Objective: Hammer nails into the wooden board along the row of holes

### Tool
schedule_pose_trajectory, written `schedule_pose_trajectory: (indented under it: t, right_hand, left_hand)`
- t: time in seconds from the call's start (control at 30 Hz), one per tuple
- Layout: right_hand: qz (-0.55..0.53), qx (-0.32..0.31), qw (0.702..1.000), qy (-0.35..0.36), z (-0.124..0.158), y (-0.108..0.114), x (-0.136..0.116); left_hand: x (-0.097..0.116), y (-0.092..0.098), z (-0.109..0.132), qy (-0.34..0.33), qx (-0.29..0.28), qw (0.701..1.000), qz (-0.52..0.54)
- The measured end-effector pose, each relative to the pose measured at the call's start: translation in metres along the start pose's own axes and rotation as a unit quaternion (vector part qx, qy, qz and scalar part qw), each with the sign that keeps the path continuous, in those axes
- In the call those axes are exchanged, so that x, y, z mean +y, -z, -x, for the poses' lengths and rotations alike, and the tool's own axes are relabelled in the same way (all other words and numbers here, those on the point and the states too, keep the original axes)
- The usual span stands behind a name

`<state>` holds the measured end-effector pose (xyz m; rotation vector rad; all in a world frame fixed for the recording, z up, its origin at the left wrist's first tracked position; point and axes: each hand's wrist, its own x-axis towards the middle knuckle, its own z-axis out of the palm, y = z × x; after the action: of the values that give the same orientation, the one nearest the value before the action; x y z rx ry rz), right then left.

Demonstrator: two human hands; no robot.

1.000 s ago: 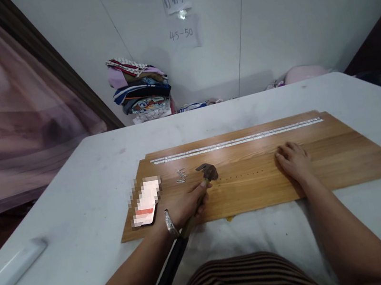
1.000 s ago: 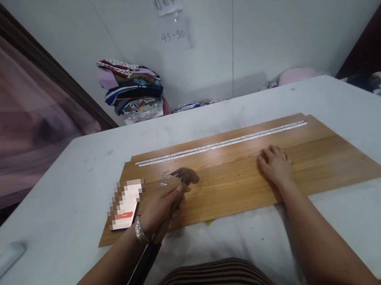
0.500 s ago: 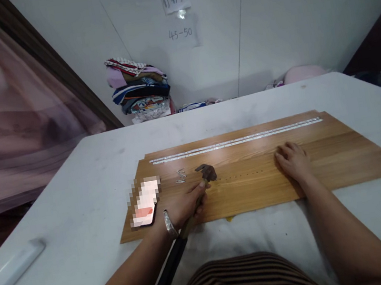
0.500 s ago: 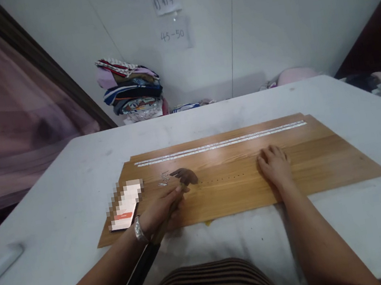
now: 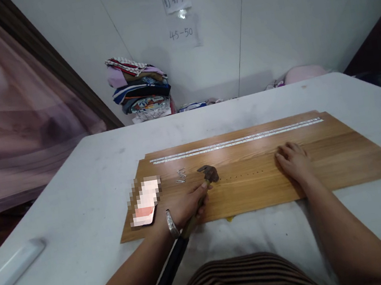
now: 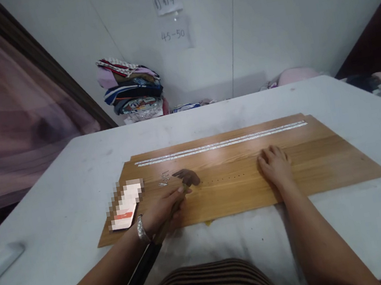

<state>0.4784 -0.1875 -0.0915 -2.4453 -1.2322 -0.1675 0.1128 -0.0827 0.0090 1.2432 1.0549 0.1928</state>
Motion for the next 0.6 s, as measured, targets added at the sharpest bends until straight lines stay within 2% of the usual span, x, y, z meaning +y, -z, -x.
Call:
schedule_pose_trajectory:
  t: [0.27,0.6]
  right_hand:
    - [0.002,0.001,1.000,0.000,0.000,0.000,0.000]
    - [0.007,0.004,1.000,0.003,0.000,0.000,0.000]
  left_hand:
    - [0.007,0.003,0.006,-0.008,-0.007,1.000,-0.005]
    - [-0.002,0.004,0.000,-0.002,-0.003,1.000,0.012]
